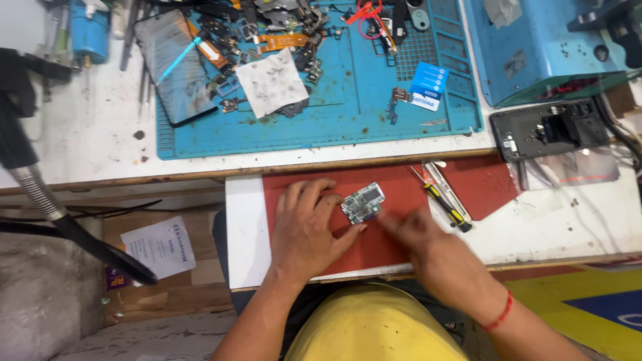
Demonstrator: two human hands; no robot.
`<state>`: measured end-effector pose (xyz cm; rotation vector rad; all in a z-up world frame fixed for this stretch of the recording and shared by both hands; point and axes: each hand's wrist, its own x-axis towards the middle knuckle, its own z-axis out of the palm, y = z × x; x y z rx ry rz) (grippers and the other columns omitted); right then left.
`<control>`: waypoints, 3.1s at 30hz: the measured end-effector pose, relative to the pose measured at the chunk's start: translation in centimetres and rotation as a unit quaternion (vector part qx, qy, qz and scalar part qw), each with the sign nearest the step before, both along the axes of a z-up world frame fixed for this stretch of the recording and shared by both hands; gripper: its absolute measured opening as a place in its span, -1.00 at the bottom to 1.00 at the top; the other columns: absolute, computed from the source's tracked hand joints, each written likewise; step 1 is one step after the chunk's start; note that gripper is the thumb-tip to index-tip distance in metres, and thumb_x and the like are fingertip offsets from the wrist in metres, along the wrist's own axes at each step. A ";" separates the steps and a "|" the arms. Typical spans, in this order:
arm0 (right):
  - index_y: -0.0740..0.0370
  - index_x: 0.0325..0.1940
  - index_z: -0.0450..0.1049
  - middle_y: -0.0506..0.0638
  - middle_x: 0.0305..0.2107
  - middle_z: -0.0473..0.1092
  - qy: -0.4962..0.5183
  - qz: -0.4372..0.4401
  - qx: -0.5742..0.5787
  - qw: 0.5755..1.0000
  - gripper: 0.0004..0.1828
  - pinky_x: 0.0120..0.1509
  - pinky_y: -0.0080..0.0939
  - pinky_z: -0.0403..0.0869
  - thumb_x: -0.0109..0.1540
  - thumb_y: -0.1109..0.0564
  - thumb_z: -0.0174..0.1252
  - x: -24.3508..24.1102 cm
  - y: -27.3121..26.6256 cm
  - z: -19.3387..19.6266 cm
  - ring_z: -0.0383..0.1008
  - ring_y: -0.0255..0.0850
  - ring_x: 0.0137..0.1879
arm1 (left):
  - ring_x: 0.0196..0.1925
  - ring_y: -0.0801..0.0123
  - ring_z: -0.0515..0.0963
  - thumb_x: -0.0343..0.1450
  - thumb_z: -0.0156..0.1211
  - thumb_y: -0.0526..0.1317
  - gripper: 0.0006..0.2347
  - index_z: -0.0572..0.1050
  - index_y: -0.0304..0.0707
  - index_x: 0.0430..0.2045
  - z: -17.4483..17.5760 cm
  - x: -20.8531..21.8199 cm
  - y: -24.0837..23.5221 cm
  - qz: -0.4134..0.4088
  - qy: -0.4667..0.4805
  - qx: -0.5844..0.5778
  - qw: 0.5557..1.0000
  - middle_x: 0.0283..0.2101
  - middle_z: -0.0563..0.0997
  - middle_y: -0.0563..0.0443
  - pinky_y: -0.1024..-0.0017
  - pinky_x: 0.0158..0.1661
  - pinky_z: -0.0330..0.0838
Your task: The person uses a purple toothbrush to scrub the surface of a small green circuit board placed on a red mat. They repeatedly brush different areas of the board, occasionally repositioning it with their left hand. The workspace is cluttered with various electronic parts and tools.
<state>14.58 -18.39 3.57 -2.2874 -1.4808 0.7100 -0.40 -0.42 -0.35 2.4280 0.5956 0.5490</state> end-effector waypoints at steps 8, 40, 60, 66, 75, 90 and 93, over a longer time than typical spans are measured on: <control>-0.12 0.46 0.34 0.08 -0.06 0.38 -0.026 -0.015 -0.055 0.998 -0.20 -0.23 0.10 0.51 0.12 0.33 0.05 0.1 -0.4 0.3 0.54 0.12 -0.27 | 0.12 0.09 0.43 0.17 0.51 0.01 -0.60 0.61 -0.27 -0.29 0.4 0.0 0.1 0.004 0.008 -0.007 1.000 0.03 0.53 -0.04 0.10 0.07 0.28; -0.04 0.36 0.40 0.13 -0.17 0.39 -0.012 -0.029 0.022 0.999 -0.30 -0.14 0.10 0.48 0.13 0.36 0.00 0.3 0.5 -0.2 0.50 0.15 -0.18 | 0.11 0.08 0.45 0.20 0.47 -0.02 -0.61 0.61 -0.28 -0.23 -0.2 -0.3 -0.1 0.007 -0.007 0.019 1.000 0.03 0.54 -0.04 0.09 0.08 0.31; -0.03 0.34 0.42 0.11 -0.19 0.37 -0.050 0.002 0.082 0.995 -0.33 -0.19 0.05 0.49 0.15 0.36 0.02 0.7 0.3 -0.8 0.51 0.11 -0.24 | 0.10 0.07 0.46 0.23 0.48 -0.04 -0.60 0.60 -0.33 -0.18 -0.3 -0.4 -0.2 -0.008 -0.015 0.029 0.999 0.03 0.54 -0.07 0.09 0.10 0.31; -0.15 0.38 0.39 0.10 -0.22 0.37 -0.030 -0.048 -0.035 0.998 -0.23 -0.20 0.12 0.47 0.12 0.38 -0.03 0.2 0.3 -0.3 0.51 0.12 -0.28 | 0.11 0.08 0.45 0.22 0.48 -0.04 -0.60 0.61 -0.31 -0.20 0.1 -0.3 -0.2 0.005 -0.001 0.005 1.000 0.02 0.55 -0.05 0.10 0.08 0.31; -0.06 0.35 0.40 0.07 -0.17 0.40 -0.061 -0.060 0.021 0.996 -0.35 -0.23 0.07 0.50 0.18 0.33 0.01 0.9 0.4 -0.8 0.52 0.10 -0.27 | 0.09 0.08 0.45 0.22 0.48 -0.02 -0.60 0.60 -0.30 -0.20 0.2 -0.2 -0.1 0.000 -0.001 0.001 1.000 0.02 0.54 -0.04 0.11 0.06 0.31; 0.04 0.35 0.40 0.13 -0.24 0.38 -0.037 -0.014 0.047 0.998 -0.28 -0.22 0.08 0.47 0.09 0.37 0.02 0.2 0.2 -0.5 0.49 0.13 -0.26 | 0.10 0.09 0.45 0.20 0.47 -0.02 -0.58 0.61 -0.32 -0.20 0.0 -0.2 -0.1 0.004 0.001 -0.002 1.000 0.03 0.54 -0.05 0.11 0.07 0.30; -0.17 0.42 0.41 0.10 -0.13 0.38 -0.018 0.002 -0.070 0.997 -0.20 -0.21 0.07 0.48 0.10 0.33 0.05 -0.2 0.2 -0.6 0.52 0.10 -0.29 | 0.10 0.09 0.45 0.21 0.48 -0.01 -0.58 0.61 -0.31 -0.20 0.1 -0.4 0.0 0.001 0.012 -0.001 1.000 0.02 0.54 -0.05 0.11 0.07 0.30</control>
